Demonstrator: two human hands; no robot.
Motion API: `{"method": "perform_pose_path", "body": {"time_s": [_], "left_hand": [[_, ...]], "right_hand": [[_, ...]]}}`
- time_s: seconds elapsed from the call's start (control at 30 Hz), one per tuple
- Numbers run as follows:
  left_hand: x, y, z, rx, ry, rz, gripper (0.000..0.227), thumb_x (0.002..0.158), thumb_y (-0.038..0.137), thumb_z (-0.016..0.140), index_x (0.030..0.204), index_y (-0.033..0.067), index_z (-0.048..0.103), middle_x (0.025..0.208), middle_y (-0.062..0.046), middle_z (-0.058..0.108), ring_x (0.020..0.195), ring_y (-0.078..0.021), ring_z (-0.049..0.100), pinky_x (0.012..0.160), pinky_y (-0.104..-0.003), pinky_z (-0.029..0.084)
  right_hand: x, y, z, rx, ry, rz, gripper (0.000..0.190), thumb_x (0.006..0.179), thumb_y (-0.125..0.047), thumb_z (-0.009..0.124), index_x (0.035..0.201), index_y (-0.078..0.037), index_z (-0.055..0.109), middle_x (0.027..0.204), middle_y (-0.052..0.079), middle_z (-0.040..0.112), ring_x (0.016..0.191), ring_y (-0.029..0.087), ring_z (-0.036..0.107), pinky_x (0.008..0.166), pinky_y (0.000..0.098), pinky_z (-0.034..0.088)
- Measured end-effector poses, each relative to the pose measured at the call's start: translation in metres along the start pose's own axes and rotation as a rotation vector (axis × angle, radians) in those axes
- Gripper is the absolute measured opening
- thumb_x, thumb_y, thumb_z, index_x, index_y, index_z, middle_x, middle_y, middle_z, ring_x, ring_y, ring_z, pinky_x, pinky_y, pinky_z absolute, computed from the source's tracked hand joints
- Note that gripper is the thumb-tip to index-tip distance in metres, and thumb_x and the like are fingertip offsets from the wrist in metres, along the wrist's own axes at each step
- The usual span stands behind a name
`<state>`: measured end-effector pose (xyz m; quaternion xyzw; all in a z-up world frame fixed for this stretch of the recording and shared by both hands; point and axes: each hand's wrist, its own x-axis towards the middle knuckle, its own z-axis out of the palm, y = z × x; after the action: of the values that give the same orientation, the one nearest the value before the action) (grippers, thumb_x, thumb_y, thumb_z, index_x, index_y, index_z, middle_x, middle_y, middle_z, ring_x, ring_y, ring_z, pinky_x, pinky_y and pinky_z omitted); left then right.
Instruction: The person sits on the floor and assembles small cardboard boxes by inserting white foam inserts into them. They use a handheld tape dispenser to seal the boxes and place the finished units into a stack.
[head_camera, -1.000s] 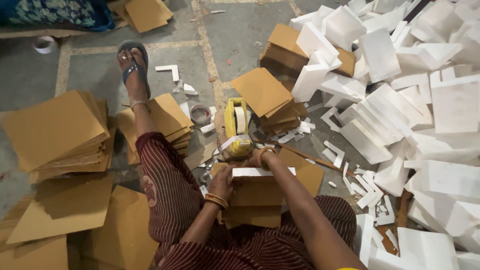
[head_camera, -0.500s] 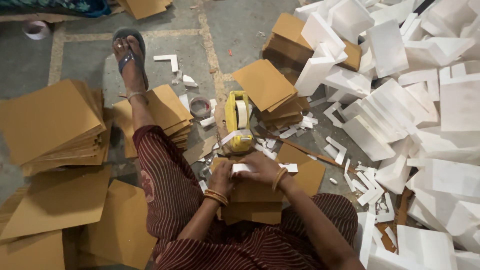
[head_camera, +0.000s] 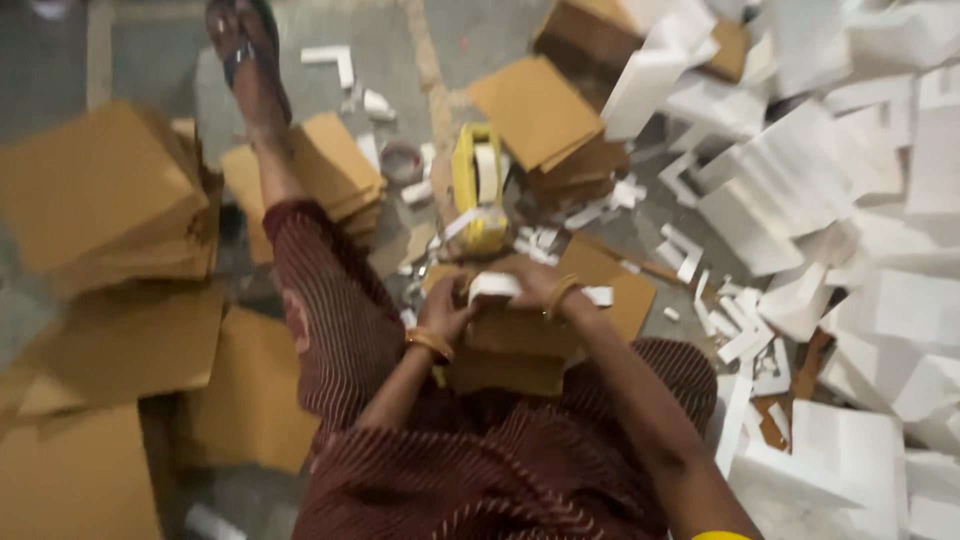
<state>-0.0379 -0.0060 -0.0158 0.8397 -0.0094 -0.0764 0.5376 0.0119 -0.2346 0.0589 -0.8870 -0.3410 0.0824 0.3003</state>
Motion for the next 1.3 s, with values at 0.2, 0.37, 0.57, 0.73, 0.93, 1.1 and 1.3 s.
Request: {"method": "perform_pose_path", "body": {"time_s": [0.2, 0.37, 0.57, 0.73, 0.93, 1.1, 1.3], "left_hand": [[-0.046, 0.088, -0.031, -0.409, -0.091, -0.183, 0.071, 0.079, 0.028, 0.083, 0.139, 0.0046, 0.054, 0.128, -0.017, 0.068, 0.113, -0.0274, 0.071, 0.097, -0.040, 0.061], [-0.068, 0.132, -0.047, -0.301, 0.204, 0.260, 0.068, 0.085, 0.019, 0.080, 0.143, 0.0018, 0.048, 0.133, -0.019, 0.066, 0.123, -0.0288, 0.066, 0.103, -0.041, 0.055], [-0.079, 0.128, -0.043, 0.086, 0.222, 0.280, 0.061, 0.078, 0.010, 0.076, 0.134, 0.0008, 0.052, 0.125, -0.022, 0.067, 0.111, -0.0361, 0.068, 0.094, -0.044, 0.055], [-0.073, 0.137, -0.064, 0.388, 0.188, 0.330, 0.045, 0.085, 0.002, 0.066, 0.129, 0.0052, 0.057, 0.114, -0.018, 0.067, 0.099, -0.0360, 0.067, 0.087, -0.046, 0.055], [-0.034, 0.116, -0.031, 0.768, 0.169, 0.463, 0.045, 0.085, -0.001, 0.058, 0.127, 0.0141, 0.061, 0.112, -0.014, 0.066, 0.103, -0.0290, 0.064, 0.096, -0.045, 0.049], [0.011, 0.083, -0.015, 0.853, 0.101, 0.442, 0.040, 0.093, 0.011, 0.055, 0.132, 0.0093, 0.057, 0.116, -0.013, 0.063, 0.114, -0.0300, 0.058, 0.095, -0.046, 0.042], [0.003, 0.083, -0.021, 0.841, 0.188, 0.505, 0.047, 0.086, 0.014, 0.055, 0.131, 0.0029, 0.056, 0.107, -0.011, 0.062, 0.101, -0.0281, 0.058, 0.092, -0.043, 0.043]], "right_hand": [[-0.051, -0.089, -0.070, 0.197, 0.229, 0.437, 0.053, 0.082, -0.021, 0.076, 0.133, -0.010, 0.066, 0.108, 0.015, 0.077, 0.092, 0.027, 0.076, 0.080, 0.0398, 0.059], [-0.072, -0.111, -0.016, 0.687, 0.674, 0.414, 0.040, 0.090, -0.013, 0.076, 0.127, -0.002, 0.065, 0.108, 0.018, 0.073, 0.092, 0.023, 0.072, 0.077, 0.0368, 0.063], [-0.105, -0.045, 0.083, -0.221, 0.757, 0.318, 0.045, 0.099, -0.007, 0.064, 0.143, -0.007, 0.062, 0.126, 0.018, 0.064, 0.108, 0.029, 0.066, 0.089, 0.0397, 0.058], [-0.118, -0.029, 0.089, 0.979, 0.541, 0.573, 0.063, 0.100, -0.037, 0.061, 0.150, -0.002, 0.045, 0.129, 0.019, 0.060, 0.108, 0.029, 0.058, 0.089, 0.0396, 0.052], [-0.120, -0.018, 0.037, 0.960, 0.697, 0.706, 0.071, 0.103, -0.054, 0.047, 0.151, -0.003, 0.041, 0.134, 0.013, 0.058, 0.114, 0.021, 0.061, 0.094, 0.0336, 0.054], [-0.061, 0.008, 0.003, 0.874, 0.603, 0.584, 0.056, 0.104, -0.050, 0.052, 0.136, -0.004, 0.061, 0.125, 0.008, 0.067, 0.105, 0.017, 0.065, 0.089, 0.0308, 0.054], [0.054, 0.042, -0.011, 0.715, 0.345, 0.618, 0.036, 0.102, -0.035, 0.064, 0.118, -0.004, 0.073, 0.105, 0.006, 0.070, 0.086, 0.012, 0.059, 0.073, 0.0282, 0.048]]}}
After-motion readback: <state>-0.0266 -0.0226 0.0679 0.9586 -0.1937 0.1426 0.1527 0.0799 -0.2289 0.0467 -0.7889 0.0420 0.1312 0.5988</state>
